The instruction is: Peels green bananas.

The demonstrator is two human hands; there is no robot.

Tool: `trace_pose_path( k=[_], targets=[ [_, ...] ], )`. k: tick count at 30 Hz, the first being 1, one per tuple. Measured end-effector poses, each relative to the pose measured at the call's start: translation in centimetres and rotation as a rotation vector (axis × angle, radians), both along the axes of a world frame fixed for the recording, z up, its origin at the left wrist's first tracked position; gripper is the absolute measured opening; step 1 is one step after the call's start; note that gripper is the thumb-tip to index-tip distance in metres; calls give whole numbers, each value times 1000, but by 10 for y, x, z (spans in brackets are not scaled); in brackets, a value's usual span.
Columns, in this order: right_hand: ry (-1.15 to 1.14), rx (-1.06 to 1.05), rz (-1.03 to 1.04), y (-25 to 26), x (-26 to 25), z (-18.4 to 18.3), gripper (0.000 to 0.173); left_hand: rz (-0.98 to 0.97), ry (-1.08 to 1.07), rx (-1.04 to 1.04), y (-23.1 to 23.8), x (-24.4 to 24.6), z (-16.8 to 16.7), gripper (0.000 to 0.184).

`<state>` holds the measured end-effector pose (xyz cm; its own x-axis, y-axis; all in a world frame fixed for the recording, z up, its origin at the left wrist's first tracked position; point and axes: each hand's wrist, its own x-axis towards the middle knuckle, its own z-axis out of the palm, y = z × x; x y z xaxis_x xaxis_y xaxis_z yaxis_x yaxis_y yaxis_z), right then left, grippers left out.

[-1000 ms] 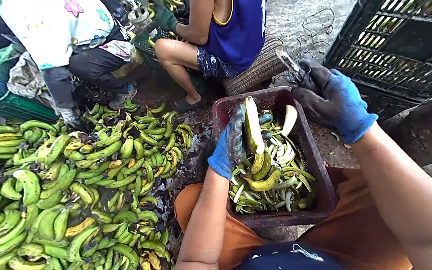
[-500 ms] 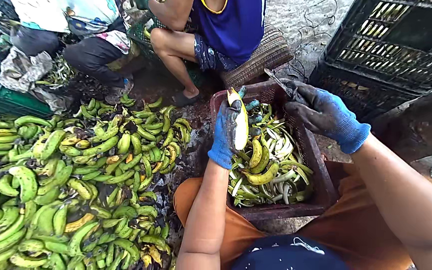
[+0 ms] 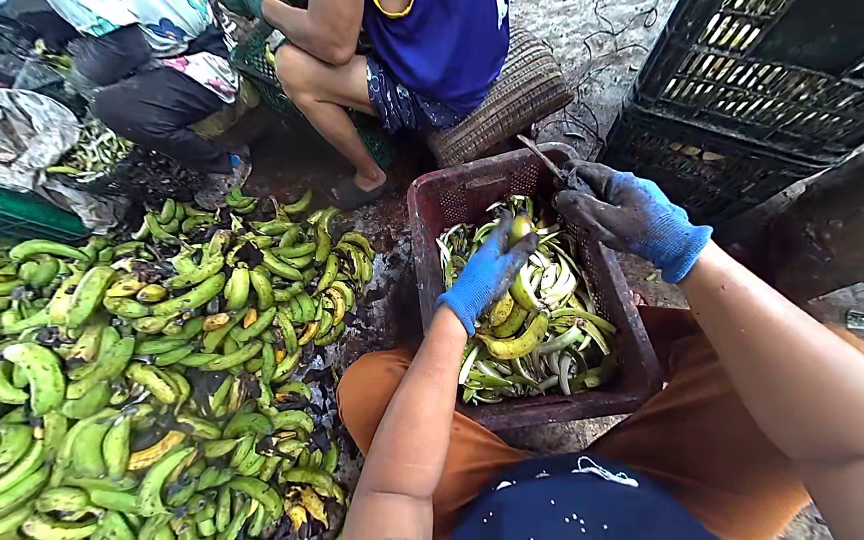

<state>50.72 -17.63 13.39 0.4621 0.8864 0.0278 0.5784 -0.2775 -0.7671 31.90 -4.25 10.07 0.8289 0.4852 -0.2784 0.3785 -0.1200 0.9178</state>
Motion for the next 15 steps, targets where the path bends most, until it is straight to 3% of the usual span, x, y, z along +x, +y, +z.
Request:
trace_pose_path(
  k=[4,6,8,12,15],
  targets=[
    [-74,-40,14,-1,7,-6,39,-117,394,293,-18,-19,3,63],
    [-83,-48,6,-2,9,-5,39,-167,614,447,-18,-18,-41,68],
    [-83,-55,11,-3,9,-3,40,-242,806,445,-22,-15,-79,75],
    [-61,-65,8,-4,12,-2,42,-198,768,432,-19,-17,-96,67],
    [106,-46,-13,-8,11,0,46,-101,498,366,-11,-20,-78,68]
  ],
)
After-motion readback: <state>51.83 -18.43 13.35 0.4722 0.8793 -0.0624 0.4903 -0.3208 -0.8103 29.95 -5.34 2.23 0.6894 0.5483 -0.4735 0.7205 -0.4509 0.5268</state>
